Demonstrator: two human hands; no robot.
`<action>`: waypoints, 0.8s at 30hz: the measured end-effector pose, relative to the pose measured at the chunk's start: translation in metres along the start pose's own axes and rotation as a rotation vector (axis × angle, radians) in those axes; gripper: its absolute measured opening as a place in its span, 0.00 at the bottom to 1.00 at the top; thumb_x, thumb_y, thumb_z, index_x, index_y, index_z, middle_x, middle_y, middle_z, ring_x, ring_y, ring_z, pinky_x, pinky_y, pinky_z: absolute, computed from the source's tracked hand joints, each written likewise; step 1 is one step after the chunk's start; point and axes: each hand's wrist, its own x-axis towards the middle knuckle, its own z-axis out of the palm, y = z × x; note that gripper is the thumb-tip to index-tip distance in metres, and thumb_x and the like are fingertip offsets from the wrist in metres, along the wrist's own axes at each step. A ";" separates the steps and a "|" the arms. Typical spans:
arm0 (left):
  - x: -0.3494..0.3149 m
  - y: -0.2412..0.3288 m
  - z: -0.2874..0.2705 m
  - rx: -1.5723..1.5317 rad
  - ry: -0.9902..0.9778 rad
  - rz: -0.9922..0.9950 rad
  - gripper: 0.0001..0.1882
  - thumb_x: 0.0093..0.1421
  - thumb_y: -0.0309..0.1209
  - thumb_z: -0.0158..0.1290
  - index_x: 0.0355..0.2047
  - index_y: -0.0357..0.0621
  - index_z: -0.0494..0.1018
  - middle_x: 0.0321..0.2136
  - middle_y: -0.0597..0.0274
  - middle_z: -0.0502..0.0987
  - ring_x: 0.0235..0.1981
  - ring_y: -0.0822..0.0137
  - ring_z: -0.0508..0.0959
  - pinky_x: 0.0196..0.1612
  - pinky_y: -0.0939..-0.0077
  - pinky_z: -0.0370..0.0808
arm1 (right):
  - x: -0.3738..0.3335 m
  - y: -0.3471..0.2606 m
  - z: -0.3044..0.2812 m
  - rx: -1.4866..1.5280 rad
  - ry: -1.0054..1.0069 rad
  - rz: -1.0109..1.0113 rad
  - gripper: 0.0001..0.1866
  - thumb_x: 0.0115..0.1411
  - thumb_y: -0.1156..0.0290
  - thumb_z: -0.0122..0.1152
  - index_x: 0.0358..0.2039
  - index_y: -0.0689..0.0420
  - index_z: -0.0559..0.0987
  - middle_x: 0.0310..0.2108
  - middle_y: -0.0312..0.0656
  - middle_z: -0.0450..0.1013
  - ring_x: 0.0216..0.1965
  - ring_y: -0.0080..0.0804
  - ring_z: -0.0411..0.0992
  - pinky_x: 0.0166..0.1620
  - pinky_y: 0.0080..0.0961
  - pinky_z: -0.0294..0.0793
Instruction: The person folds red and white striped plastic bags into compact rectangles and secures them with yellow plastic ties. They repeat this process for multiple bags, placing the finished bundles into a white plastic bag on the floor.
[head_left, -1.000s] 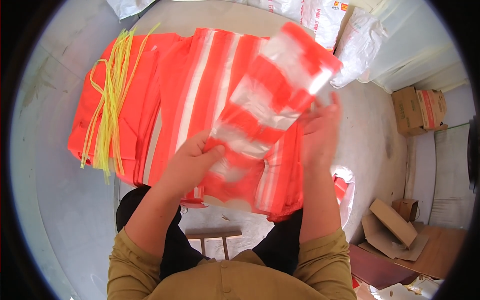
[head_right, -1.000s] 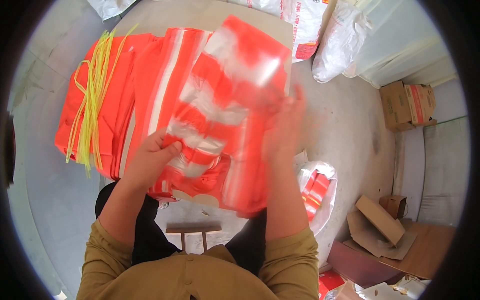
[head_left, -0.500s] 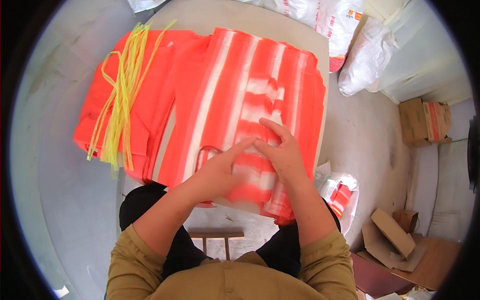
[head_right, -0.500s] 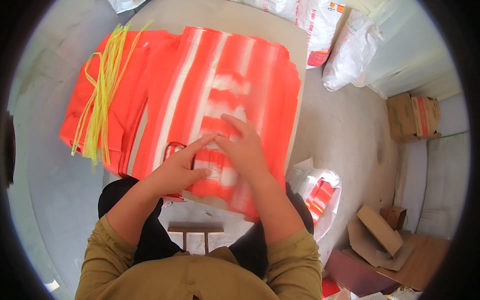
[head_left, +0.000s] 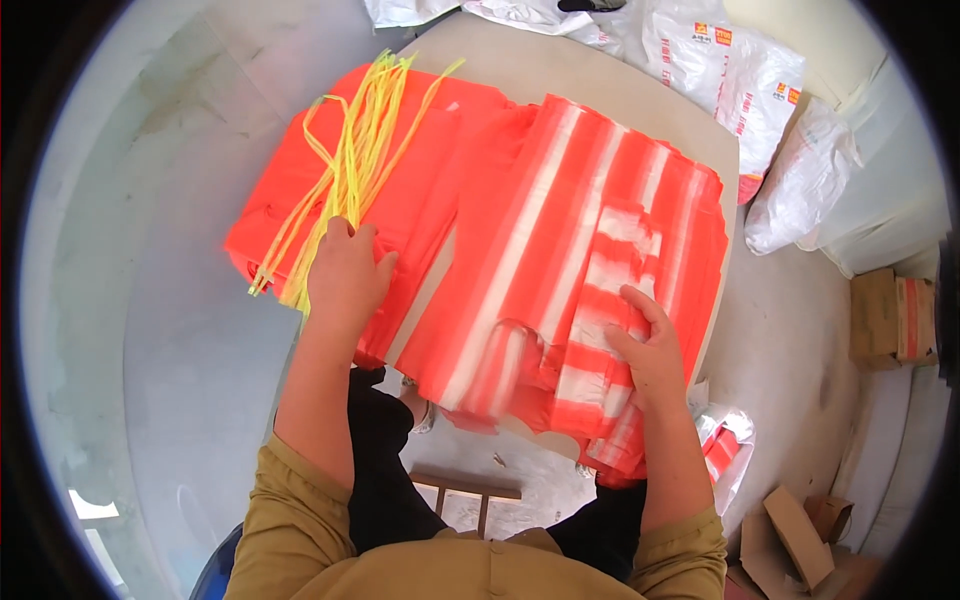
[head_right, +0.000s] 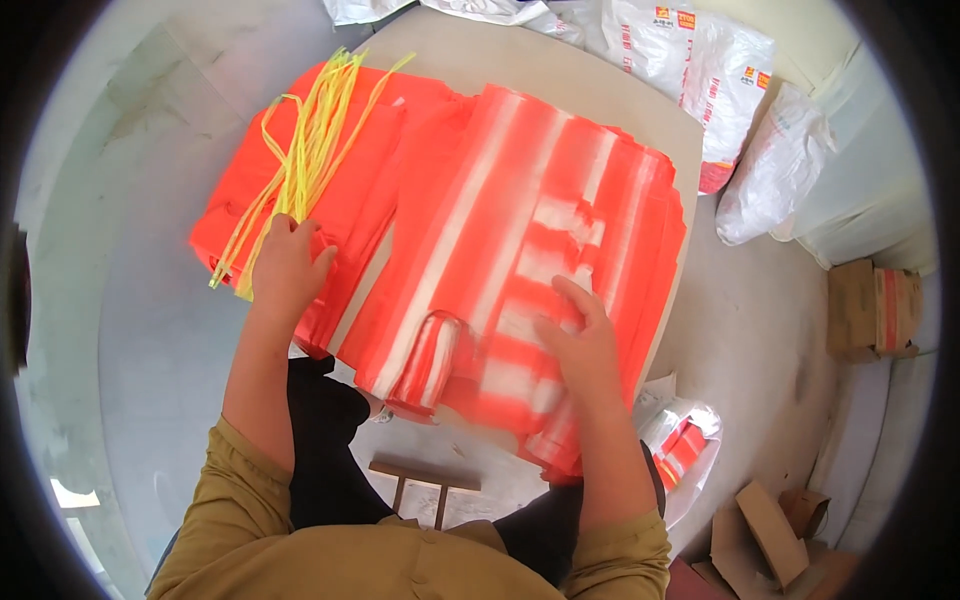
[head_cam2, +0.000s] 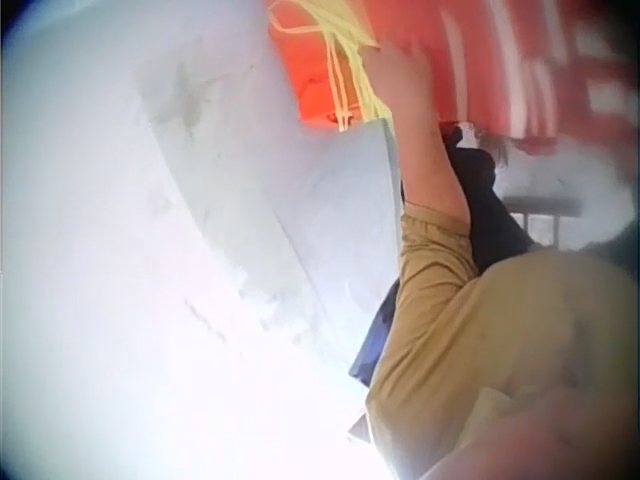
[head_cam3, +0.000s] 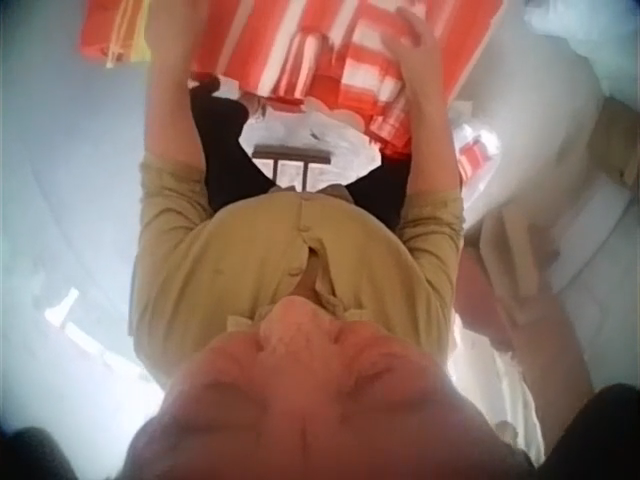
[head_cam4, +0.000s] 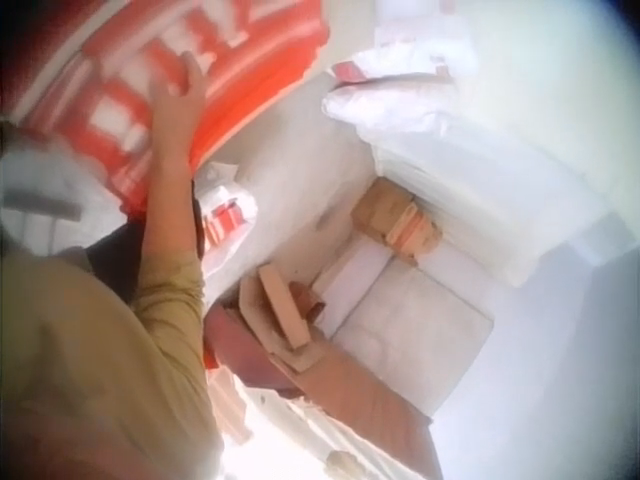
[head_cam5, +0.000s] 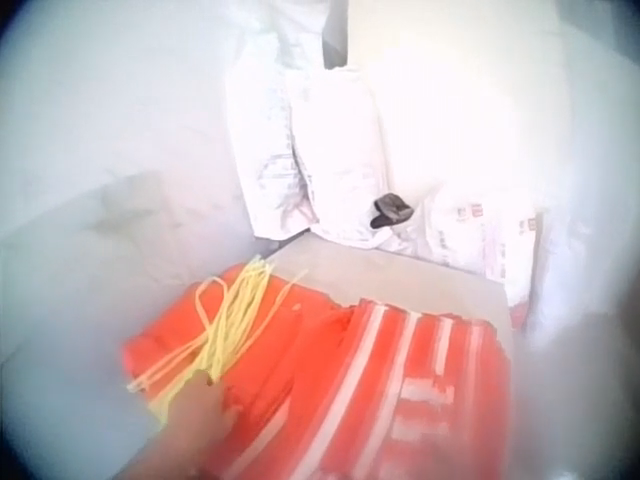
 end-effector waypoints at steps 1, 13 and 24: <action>0.001 -0.004 0.001 0.020 -0.048 -0.027 0.22 0.63 0.39 0.64 0.54 0.43 0.79 0.50 0.51 0.76 0.48 0.49 0.82 0.50 0.56 0.81 | 0.000 -0.002 0.001 0.023 0.001 0.011 0.32 0.58 0.75 0.72 0.64 0.62 0.76 0.64 0.46 0.71 0.64 0.36 0.71 0.64 0.31 0.73; 0.009 -0.013 0.003 -0.133 0.029 -0.014 0.15 0.65 0.37 0.62 0.44 0.38 0.84 0.44 0.54 0.83 0.43 0.53 0.83 0.47 0.61 0.80 | -0.007 -0.018 0.001 0.192 0.026 0.024 0.34 0.60 0.81 0.67 0.68 0.63 0.71 0.63 0.46 0.72 0.60 0.33 0.73 0.61 0.29 0.76; -0.028 0.098 0.018 -1.582 -0.768 -0.020 0.25 0.77 0.43 0.50 0.64 0.39 0.74 0.55 0.63 0.79 0.40 0.78 0.76 0.47 0.77 0.76 | 0.005 -0.050 -0.038 0.422 0.104 -0.114 0.32 0.66 0.76 0.62 0.71 0.59 0.69 0.69 0.42 0.68 0.67 0.32 0.68 0.70 0.31 0.66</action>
